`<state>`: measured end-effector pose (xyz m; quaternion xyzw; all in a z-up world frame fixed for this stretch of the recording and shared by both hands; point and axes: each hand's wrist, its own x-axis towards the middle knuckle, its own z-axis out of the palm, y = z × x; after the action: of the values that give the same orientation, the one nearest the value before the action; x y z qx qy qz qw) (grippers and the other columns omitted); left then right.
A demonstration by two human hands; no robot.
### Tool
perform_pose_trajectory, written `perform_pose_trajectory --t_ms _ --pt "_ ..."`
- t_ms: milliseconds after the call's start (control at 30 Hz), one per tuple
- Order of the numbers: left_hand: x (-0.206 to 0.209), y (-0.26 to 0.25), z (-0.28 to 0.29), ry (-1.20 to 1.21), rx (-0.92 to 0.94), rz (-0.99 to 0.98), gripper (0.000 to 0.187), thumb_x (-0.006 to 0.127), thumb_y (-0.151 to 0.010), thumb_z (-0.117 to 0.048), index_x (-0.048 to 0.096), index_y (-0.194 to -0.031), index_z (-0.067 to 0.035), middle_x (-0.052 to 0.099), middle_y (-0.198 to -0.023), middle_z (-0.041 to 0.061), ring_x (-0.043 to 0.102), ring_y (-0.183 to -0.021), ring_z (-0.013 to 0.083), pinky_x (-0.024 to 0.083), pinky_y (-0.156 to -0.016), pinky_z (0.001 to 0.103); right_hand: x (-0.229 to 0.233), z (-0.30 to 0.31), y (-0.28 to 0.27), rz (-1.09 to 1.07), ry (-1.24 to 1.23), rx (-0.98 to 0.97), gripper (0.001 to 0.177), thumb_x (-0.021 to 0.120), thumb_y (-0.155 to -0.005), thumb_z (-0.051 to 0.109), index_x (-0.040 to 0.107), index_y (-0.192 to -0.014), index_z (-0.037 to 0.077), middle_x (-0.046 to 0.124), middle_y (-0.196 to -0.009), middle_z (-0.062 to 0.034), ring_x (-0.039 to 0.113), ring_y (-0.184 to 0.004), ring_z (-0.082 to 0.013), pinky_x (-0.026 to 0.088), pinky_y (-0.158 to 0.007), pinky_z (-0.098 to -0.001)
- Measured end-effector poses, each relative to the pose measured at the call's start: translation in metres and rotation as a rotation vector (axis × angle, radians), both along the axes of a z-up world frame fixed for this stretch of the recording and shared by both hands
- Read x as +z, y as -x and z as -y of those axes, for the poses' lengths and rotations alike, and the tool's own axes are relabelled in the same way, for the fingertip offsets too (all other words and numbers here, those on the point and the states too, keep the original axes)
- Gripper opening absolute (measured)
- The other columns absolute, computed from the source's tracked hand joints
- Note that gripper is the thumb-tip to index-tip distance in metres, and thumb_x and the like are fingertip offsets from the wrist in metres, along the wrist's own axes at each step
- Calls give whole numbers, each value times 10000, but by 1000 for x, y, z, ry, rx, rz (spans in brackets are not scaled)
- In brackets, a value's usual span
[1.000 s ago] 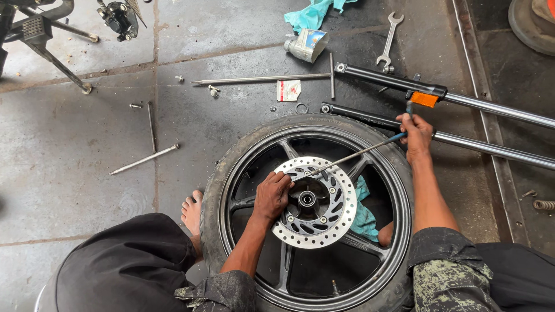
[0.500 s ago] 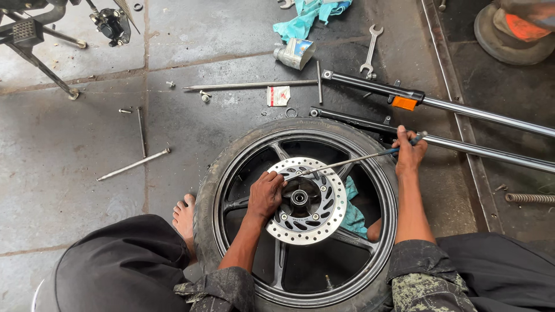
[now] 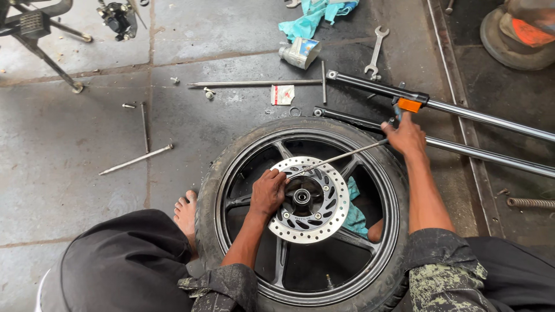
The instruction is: The person inserts small components into the center of a motorcycle wheel hub, wipes the brake disc with a cloth, and uses a T-handle wrench to tighten several bolts on the brake disc.
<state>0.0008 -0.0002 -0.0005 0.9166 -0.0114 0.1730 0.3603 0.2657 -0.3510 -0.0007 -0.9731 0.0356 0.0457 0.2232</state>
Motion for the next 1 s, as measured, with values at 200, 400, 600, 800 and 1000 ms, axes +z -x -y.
perform_pose_trajectory --t_ms 200,400,600,800,1000 --pt "2 0 0 9 -13 -10 127 720 -890 -169 653 -866 -64 608 -836 68 608 -820 304 495 -676 452 -8 19 16 -253 197 -17 711 723 -886 509 509 -1408 76 659 -1252 -243 658 -1119 -426 495 -980 -545" --pt "1 0 0 20 5 -8 113 719 -889 -163 666 -872 -64 601 -833 77 608 -832 310 496 -677 452 36 24 48 -323 -263 -85 750 579 -953 172 296 -1646 218 573 -1457 -130 703 -1033 -393 540 -949 -478" --pt "3 2 1 19 8 -21 128 724 -891 -176 668 -862 -64 603 -817 71 612 -831 305 494 -679 454 48 64 39 -496 -809 35 703 417 -940 -120 406 -1571 187 506 -1561 -95 657 -1188 -254 538 -928 -357" --pt "3 2 1 18 10 -6 123 723 -886 -169 669 -864 -61 603 -824 76 613 -835 307 496 -680 453 43 84 34 -530 -764 48 753 526 -842 -128 428 -1522 182 578 -1419 -131 676 -1099 -294 553 -863 -401" --pt "2 1 0 31 6 -18 120 726 -884 -167 680 -857 -60 603 -819 76 614 -832 301 503 -688 447 -58 67 21 -178 -122 -109 384 750 -1008 407 698 -1062 31 754 -1001 -227 682 -845 -285 519 -736 -430"
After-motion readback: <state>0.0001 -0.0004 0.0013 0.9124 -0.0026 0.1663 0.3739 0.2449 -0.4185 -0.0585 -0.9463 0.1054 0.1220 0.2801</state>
